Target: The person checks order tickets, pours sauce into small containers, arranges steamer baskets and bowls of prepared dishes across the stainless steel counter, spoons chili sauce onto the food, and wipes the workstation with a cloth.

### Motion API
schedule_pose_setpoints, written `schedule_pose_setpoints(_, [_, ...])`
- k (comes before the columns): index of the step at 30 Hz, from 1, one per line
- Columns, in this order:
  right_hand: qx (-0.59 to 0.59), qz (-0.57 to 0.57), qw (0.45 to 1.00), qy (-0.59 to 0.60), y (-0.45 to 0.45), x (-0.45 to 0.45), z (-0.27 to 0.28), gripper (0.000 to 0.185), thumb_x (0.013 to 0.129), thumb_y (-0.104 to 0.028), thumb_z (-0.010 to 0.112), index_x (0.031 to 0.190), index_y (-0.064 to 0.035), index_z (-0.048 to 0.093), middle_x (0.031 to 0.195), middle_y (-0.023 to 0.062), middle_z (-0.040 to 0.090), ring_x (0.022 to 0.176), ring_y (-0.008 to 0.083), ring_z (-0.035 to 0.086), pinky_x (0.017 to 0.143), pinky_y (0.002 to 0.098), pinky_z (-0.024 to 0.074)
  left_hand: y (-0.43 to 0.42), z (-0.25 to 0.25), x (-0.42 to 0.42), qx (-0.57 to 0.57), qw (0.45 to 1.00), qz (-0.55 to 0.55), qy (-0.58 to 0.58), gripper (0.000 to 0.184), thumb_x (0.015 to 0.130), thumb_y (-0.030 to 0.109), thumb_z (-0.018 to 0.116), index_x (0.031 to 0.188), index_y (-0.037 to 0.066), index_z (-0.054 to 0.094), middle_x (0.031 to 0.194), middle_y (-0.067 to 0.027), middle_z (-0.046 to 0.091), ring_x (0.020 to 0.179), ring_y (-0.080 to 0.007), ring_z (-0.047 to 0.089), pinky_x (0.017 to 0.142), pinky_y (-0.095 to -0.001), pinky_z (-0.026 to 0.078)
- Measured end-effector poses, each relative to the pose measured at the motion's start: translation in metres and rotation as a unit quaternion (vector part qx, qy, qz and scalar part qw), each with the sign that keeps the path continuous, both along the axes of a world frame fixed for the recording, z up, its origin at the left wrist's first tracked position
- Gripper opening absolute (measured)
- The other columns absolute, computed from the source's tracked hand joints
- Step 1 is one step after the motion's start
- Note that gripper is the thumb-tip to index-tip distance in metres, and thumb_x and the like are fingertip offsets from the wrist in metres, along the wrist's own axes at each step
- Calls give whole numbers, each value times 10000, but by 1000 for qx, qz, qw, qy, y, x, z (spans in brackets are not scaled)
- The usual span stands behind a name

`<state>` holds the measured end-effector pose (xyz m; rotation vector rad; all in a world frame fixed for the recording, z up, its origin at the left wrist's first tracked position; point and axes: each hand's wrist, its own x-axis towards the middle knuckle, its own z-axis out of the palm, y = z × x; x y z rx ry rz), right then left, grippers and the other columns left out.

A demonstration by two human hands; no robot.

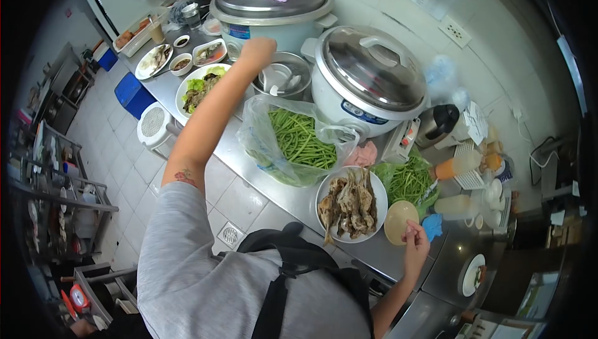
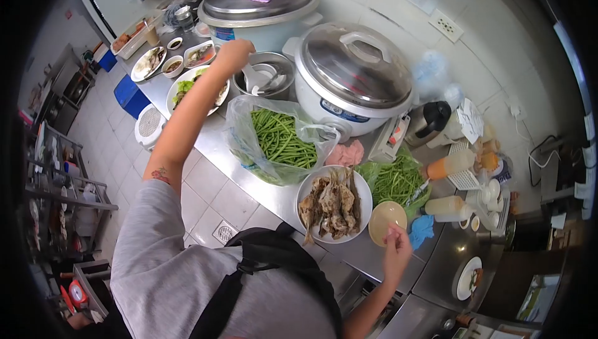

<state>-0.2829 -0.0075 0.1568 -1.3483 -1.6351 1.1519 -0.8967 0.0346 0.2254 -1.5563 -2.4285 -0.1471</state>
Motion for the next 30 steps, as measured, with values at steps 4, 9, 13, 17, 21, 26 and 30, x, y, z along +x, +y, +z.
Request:
schedule_pose_setpoints(4, [3,-10,1000,14,-11,2,-4,172,948,-116,593,1080,-39,673,777,-20,567,697,61,540,651,209,460,-1,17,-2,-9,999,-28,-19,274,736,48,595,947,150,735,961,-110,701,942,-316,658,765,-422,531])
schedule_pose_setpoints(9, [4,-19,1000,-1,-27,10,-13,184,949,-122,597,1092,-28,661,800,-13,582,705,62,541,655,209,458,12,-18,-16,-63,998,11,7,224,713,79,646,900,160,739,944,-104,702,929,-308,662,758,-410,533])
schedule_pose_setpoints(13, [6,-40,999,-20,-42,26,-4,210,960,-134,583,1118,-9,644,838,2,607,719,65,548,663,213,459,5,-3,-19,-31,999,-34,-19,208,697,94,673,880,169,736,919,-101,701,912,-301,665,757,-407,531])
schedule_pose_setpoints(17, [19,-92,996,-14,-57,48,2,186,944,-128,605,1090,-32,668,809,-19,587,734,59,548,681,203,460,-16,60,-27,72,994,-81,24,234,727,60,640,935,135,714,961,-140,681,933,-331,646,799,-425,505])
schedule_pose_setpoints(21, [-30,-142,989,30,-74,58,-1,227,948,-147,600,1136,-34,656,937,10,650,825,71,577,740,221,483,-47,33,-94,-46,984,-78,156,175,846,139,529,786,31,653,751,-192,653,685,-332,655,587,-453,488])
schedule_pose_setpoints(26, [41,-113,993,0,-94,61,-16,217,909,-130,618,1104,-54,676,886,18,688,779,68,607,718,243,501,-44,2,-101,110,992,-63,3,223,895,212,510,1005,49,616,888,-124,654,696,-245,629,575,-350,464])
schedule_pose_setpoints(30, [10,-117,982,145,-99,49,-1,230,940,-210,607,1097,-56,674,870,35,695,775,94,640,693,251,515,-71,8,35,300,909,-102,-271,334,935,271,495,1181,64,587,997,-69,654,705,-175,608,565,-268,445])
